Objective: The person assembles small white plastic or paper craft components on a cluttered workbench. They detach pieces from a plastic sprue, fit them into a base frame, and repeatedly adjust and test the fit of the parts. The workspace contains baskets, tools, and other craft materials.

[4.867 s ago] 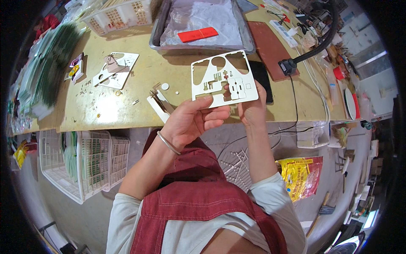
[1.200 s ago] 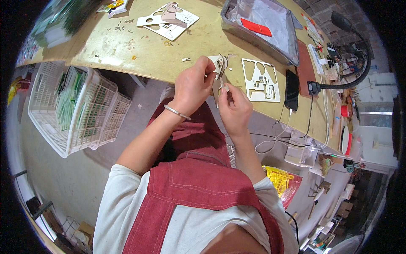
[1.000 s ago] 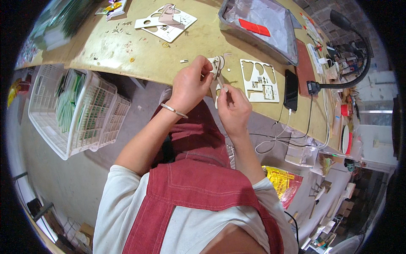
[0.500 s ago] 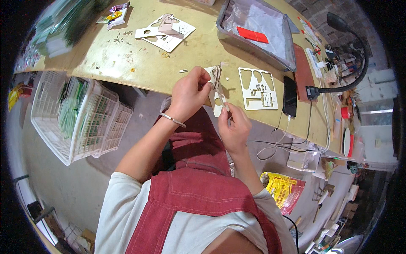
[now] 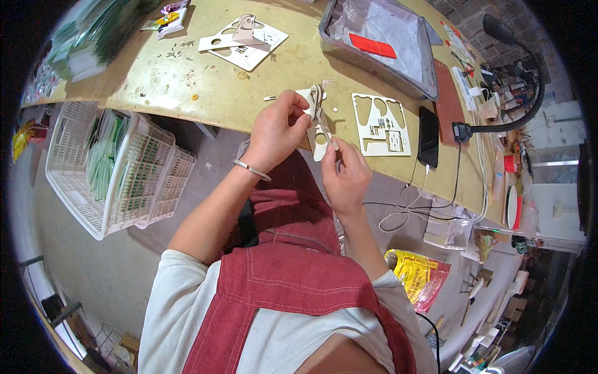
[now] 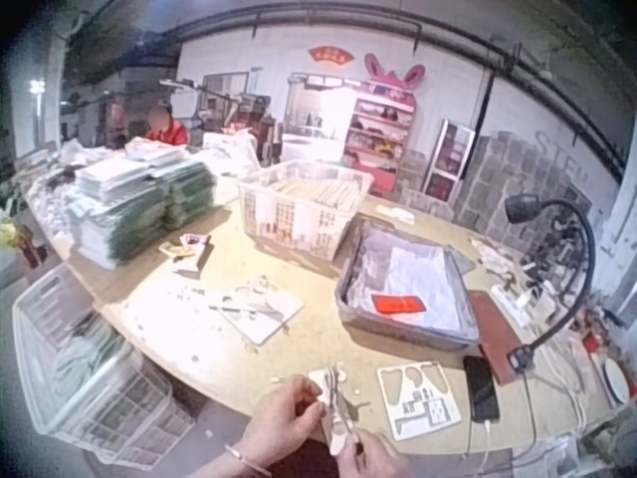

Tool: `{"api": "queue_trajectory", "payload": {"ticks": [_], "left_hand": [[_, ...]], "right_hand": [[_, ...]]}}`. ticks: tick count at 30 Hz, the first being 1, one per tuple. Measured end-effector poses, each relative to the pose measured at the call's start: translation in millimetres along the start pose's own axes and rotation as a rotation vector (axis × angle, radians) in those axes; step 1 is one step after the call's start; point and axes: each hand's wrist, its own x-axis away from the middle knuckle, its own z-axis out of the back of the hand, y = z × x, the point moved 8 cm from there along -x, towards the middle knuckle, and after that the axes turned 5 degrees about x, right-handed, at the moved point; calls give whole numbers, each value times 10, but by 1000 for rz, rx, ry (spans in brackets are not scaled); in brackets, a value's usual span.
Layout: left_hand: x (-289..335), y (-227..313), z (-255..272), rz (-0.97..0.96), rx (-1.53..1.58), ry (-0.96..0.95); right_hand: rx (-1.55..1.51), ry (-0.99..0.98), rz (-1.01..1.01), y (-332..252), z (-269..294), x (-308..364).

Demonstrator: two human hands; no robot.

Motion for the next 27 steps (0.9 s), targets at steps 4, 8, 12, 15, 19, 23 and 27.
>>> {"api": "queue_trajectory", "payload": {"ticks": [4, 8, 12, 15, 19, 23, 27], "left_hand": [[0, 85, 13, 55, 42, -27], [-23, 57, -2, 29, 44, -70], [-75, 27, -20, 69, 89, -158], [-81, 41, -30, 79, 74, -167], [-92, 45, -17, 43, 72, -142], [-68, 58, -24, 90, 96, -132], [-91, 26, -17, 85, 69, -134]], "right_hand": [[-5, 5, -2, 25, -40, 7], [22, 3, 14, 4, -60, -21], [21, 16, 35, -5, -91, -63], [31, 1, 1, 28, -130, -68], [54, -5, 20, 21, -172, -65], [53, -8, 23, -1, -169, -65], [-5, 3, 11, -13, -119, -28]]}}
